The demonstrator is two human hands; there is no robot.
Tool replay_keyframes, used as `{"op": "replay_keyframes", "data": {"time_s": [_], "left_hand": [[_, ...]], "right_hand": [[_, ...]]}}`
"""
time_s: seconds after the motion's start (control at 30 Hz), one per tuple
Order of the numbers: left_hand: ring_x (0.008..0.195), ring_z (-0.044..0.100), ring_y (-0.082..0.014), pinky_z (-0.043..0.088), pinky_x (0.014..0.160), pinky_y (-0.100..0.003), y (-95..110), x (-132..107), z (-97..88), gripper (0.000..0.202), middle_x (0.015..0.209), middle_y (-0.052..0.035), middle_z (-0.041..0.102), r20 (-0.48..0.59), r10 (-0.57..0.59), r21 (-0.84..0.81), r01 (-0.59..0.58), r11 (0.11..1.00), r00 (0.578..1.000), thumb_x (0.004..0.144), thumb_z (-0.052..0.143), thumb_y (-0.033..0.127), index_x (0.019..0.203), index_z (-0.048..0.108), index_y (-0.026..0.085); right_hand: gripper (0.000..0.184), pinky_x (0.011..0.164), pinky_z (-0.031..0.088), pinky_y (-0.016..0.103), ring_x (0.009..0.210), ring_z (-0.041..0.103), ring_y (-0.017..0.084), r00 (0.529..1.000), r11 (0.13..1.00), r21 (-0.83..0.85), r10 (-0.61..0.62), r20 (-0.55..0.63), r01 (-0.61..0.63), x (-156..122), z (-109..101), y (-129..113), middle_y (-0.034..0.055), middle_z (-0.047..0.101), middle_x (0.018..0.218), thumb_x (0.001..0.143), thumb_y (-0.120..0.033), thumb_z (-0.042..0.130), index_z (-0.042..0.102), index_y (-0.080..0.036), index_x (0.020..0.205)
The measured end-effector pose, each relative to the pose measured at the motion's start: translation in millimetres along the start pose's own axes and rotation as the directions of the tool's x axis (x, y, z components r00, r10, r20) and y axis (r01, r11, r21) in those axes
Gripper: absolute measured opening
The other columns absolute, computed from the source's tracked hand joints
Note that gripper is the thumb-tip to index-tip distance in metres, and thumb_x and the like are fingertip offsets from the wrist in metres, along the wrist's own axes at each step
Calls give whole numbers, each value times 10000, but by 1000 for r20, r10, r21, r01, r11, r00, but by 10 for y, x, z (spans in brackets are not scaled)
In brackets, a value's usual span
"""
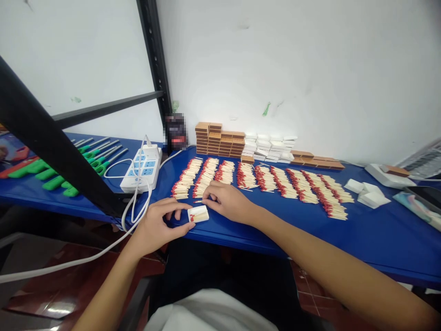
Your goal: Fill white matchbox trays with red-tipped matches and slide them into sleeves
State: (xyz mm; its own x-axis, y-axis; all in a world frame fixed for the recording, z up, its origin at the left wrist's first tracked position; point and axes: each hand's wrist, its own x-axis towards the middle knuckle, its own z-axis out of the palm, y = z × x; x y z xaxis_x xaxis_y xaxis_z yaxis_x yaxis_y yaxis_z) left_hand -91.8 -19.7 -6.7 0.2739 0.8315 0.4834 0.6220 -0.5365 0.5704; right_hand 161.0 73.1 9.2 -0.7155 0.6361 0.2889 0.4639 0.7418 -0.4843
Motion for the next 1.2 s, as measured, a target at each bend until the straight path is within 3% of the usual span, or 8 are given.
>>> {"op": "replay_keyframes", "data": {"time_s": [0.23, 0.33, 0.53, 0.9, 1.1, 1.2], "left_hand": [[676, 532, -122, 459, 639, -256, -17, -2, 5, 262, 773, 28, 635, 0, 0, -7, 0, 1000, 1000, 882, 885, 325, 1131, 846, 254], [664, 524, -117, 452, 625, -250, -7, 5, 3, 259, 771, 32, 633, -9, -4, -10, 4, 1000, 1000, 883, 884, 321, 1130, 845, 255], [656, 513, -115, 440, 608, -247, 4, 16, 8, 260, 770, 31, 627, -15, 5, 4, -5, 1000, 1000, 889, 886, 326, 1128, 836, 236], [671, 515, -108, 434, 620, -238, 0, 5, 3, 253, 775, 42, 625, -9, 18, -2, -18, 1000, 1000, 887, 890, 294, 1124, 825, 234], [669, 510, -106, 432, 617, -236, 3, 4, -2, 257, 773, 43, 615, -6, 20, -6, -20, 1000, 1000, 892, 885, 282, 1140, 830, 237], [671, 514, -107, 434, 619, -238, -4, 7, 3, 255, 777, 41, 618, -9, 18, -8, -18, 1000, 1000, 890, 888, 288, 1133, 832, 239]], "right_hand": [[109, 775, 437, 314, 882, 606, 185, 1000, 1000, -13, 25, 2, -25, -18, -81, -50, 57, 648, 1026, 1102, -212, 609, 655, -184, 1008], [99, 777, 439, 310, 873, 597, 183, 999, 999, 33, -32, -32, 33, -53, -136, -100, 49, 641, 1015, 1106, -222, 608, 648, -192, 1021], [94, 748, 419, 302, 820, 578, 167, 989, 988, 73, -139, 58, 135, -120, -129, -193, 35, 642, 992, 1102, -228, 620, 670, -192, 1032], [84, 741, 398, 294, 807, 549, 154, 992, 992, 83, -105, 72, 99, -112, -110, -166, 14, 617, 921, 1038, -166, 675, 678, -181, 955], [56, 740, 399, 294, 767, 536, 150, 996, 990, 126, -69, 55, 62, -103, -147, -178, -19, 565, 835, 992, -183, 736, 689, -184, 1022], [80, 730, 396, 291, 750, 527, 144, 997, 989, 136, -59, 58, 51, -96, -150, -181, -23, 556, 808, 984, -177, 737, 677, -182, 932]]}}
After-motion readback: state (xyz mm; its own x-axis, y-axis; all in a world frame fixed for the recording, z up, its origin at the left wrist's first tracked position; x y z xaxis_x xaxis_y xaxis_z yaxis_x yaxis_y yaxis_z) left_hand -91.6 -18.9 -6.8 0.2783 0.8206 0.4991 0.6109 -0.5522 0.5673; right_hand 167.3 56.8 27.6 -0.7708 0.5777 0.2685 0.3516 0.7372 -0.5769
